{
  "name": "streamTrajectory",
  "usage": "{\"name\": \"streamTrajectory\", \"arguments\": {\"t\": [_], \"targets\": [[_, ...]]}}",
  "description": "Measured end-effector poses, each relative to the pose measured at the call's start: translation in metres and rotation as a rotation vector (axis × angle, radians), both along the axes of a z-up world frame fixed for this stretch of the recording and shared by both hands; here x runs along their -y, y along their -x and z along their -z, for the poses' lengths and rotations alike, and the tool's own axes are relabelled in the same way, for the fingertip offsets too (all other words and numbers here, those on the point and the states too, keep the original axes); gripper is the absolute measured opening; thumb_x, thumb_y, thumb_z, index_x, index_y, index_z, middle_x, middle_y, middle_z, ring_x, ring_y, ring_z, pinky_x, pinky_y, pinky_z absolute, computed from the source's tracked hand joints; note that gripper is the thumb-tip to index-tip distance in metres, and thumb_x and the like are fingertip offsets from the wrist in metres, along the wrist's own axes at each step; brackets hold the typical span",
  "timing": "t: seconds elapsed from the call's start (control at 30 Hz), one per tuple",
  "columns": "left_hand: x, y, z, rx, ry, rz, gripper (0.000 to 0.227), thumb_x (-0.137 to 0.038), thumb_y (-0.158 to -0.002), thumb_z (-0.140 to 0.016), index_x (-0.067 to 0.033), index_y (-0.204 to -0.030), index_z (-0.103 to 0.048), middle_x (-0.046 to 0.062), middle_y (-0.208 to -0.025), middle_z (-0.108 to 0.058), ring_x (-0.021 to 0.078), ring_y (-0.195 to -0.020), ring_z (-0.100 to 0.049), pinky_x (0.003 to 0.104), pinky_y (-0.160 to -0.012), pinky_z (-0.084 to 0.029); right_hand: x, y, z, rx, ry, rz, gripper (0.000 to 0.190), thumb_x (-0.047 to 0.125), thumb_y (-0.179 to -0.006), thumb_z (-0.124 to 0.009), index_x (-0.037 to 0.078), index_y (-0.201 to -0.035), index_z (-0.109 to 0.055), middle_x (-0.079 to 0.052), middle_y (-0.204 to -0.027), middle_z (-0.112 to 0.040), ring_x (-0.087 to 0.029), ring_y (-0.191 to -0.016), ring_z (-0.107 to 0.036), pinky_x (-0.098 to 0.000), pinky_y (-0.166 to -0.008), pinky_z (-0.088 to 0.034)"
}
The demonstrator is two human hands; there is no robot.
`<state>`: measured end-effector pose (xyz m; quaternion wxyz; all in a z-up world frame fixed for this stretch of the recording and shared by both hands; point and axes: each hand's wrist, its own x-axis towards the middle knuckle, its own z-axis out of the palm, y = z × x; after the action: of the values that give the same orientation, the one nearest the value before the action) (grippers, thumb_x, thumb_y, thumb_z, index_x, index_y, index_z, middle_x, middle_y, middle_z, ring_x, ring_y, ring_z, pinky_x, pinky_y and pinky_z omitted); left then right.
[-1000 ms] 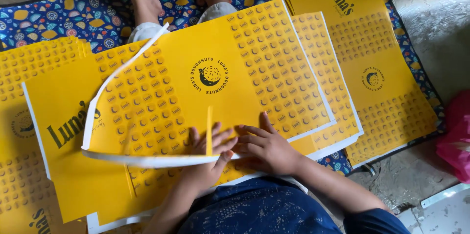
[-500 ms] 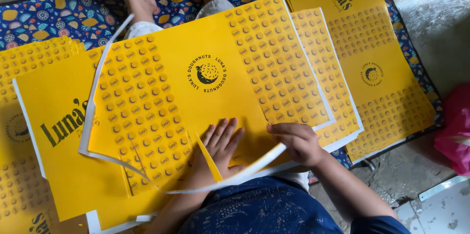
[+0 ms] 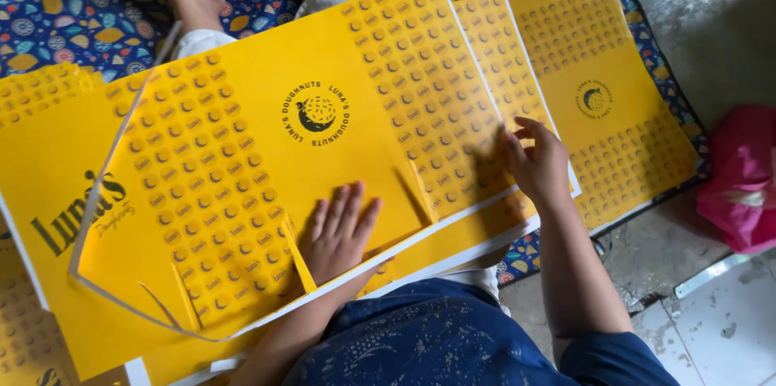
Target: Peeling waste strips from die-cut cardboard sheets to prepare them for assembly.
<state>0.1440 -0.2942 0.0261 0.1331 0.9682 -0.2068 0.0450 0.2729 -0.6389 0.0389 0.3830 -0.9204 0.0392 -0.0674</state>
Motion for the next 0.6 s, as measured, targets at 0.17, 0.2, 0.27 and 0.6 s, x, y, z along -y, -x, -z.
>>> {"name": "streamTrajectory", "arguments": {"t": [0.17, 0.2, 0.27, 0.6], "targets": [[0.003, 0.002, 0.003, 0.007, -0.113, -0.195, 0.091, -0.077, -0.092, -0.039, -0.0153, -0.159, -0.037, 0.017, -0.167, -0.029, 0.0340, -0.157, -0.021, 0.050, -0.128, 0.001, 0.011, -0.006, 0.028, 0.007, 0.317, 0.051, 0.028, 0.036, -0.103, -0.073, 0.009, -0.099, -0.074, -0.015, -0.099, -0.070, -0.041, -0.082, -0.072, -0.0482, -0.066, -0.059], [0.004, 0.002, 0.003, 0.010, -0.112, -0.193, 0.091, -0.077, -0.092, -0.039, -0.0153, -0.159, -0.037, 0.017, -0.167, -0.029, 0.0340, -0.157, -0.021, 0.050, -0.128, 0.001, 0.005, -0.005, 0.018, 0.010, 0.317, 0.054, 0.028, 0.036, -0.103, -0.073, 0.009, -0.099, -0.074, -0.015, -0.099, -0.070, -0.041, -0.082, -0.072, -0.0482, -0.066, -0.059], [0.004, 0.003, 0.005, -0.036, -0.125, -0.207, 0.091, -0.078, -0.093, -0.033, -0.0174, -0.160, -0.034, 0.015, -0.169, -0.026, 0.0325, -0.158, -0.017, 0.050, -0.128, 0.003, -0.008, 0.001, -0.001, -0.082, 0.083, 0.133, 0.031, 0.039, -0.101, -0.075, 0.009, -0.109, -0.071, -0.011, -0.096, -0.071, -0.035, -0.083, -0.073, -0.0451, -0.069, -0.057], [0.000, 0.002, 0.005, -0.095, -0.164, -0.180, 0.092, -0.077, -0.094, -0.032, -0.0169, -0.162, -0.027, 0.014, -0.172, -0.018, 0.0314, -0.160, -0.011, 0.051, -0.128, 0.005, -0.001, -0.007, 0.026, -0.081, 0.100, 0.172, 0.018, 0.027, -0.101, -0.067, 0.011, -0.098, -0.074, -0.016, -0.077, -0.070, -0.046, -0.080, -0.069, -0.0528, -0.072, -0.052]]}}
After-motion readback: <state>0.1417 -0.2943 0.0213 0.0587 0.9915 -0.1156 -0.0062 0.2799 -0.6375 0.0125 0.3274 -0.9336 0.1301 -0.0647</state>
